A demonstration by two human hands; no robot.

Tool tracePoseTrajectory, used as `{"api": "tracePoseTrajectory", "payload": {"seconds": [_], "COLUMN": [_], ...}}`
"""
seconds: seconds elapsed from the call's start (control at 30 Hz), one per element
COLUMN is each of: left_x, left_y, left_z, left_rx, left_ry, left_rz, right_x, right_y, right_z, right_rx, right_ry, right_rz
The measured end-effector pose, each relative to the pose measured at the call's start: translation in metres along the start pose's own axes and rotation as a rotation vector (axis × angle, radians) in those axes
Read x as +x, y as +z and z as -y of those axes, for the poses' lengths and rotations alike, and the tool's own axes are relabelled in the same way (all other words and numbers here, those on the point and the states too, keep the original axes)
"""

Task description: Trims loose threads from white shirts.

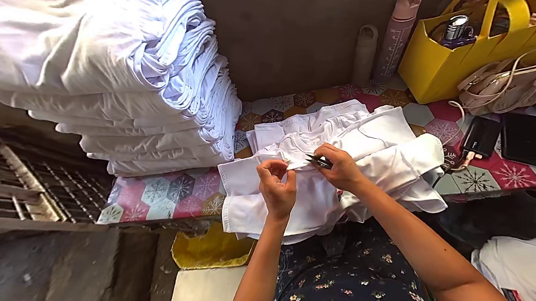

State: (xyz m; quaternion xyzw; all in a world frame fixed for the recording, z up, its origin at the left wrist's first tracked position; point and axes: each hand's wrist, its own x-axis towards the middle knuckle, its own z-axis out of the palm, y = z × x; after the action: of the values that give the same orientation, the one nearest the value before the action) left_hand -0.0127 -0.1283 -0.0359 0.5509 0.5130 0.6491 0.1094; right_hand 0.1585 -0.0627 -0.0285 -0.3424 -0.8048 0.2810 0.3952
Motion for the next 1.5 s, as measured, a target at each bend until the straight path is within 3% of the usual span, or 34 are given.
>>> {"api": "tracePoseTrajectory", "payload": {"seconds": [0.17, 0.3, 0.37, 0.47, 0.6, 0.7, 0.83, 0.9, 1.0, 1.07, 1.27, 1.5], "left_x": [0.003, 0.014, 0.015, 0.010, 0.003, -0.001, -0.009, -0.012, -0.012, -0.015, -0.024, -0.021], "left_y": [-0.002, -0.028, -0.036, -0.034, -0.027, -0.024, -0.021, -0.020, -0.021, -0.019, -0.010, -0.009], "left_z": [-0.022, -0.041, -0.043, -0.049, -0.059, -0.063, -0.064, -0.061, -0.055, -0.053, -0.049, -0.050], "left_rx": [-0.379, -0.523, -0.563, -0.517, -0.424, -0.360, -0.285, -0.285, -0.256, -0.200, -0.154, -0.054], "left_ry": [-0.299, -0.711, -0.789, -0.771, -0.693, -0.623, -0.534, -0.548, -0.513, -0.426, -0.319, -0.372], "left_rz": [-0.045, 0.261, 0.393, 0.386, 0.314, 0.348, 0.420, 0.414, 0.369, 0.359, 0.302, 0.381], "right_x": [-0.008, -0.009, -0.009, -0.014, -0.027, -0.039, -0.043, -0.043, -0.039, -0.038, -0.042, -0.043], "right_y": [-0.021, -0.040, -0.038, -0.026, -0.017, -0.005, 0.011, 0.007, -0.004, -0.007, -0.002, -0.027], "right_z": [0.035, 0.034, 0.026, 0.017, 0.045, 0.066, 0.062, 0.064, 0.066, 0.067, 0.068, 0.044], "right_rx": [0.148, 0.163, 0.157, 0.042, 0.040, 0.004, -0.156, 0.009, 0.469, 0.542, 0.040, 0.148], "right_ry": [0.038, 0.092, 0.133, 0.145, 0.065, 0.038, -0.038, 0.117, 0.423, 0.468, 0.154, 0.145], "right_rz": [-0.037, -0.029, -0.008, -0.035, -0.274, -0.292, -0.327, -0.233, -0.086, -0.062, -0.116, -0.032]}}
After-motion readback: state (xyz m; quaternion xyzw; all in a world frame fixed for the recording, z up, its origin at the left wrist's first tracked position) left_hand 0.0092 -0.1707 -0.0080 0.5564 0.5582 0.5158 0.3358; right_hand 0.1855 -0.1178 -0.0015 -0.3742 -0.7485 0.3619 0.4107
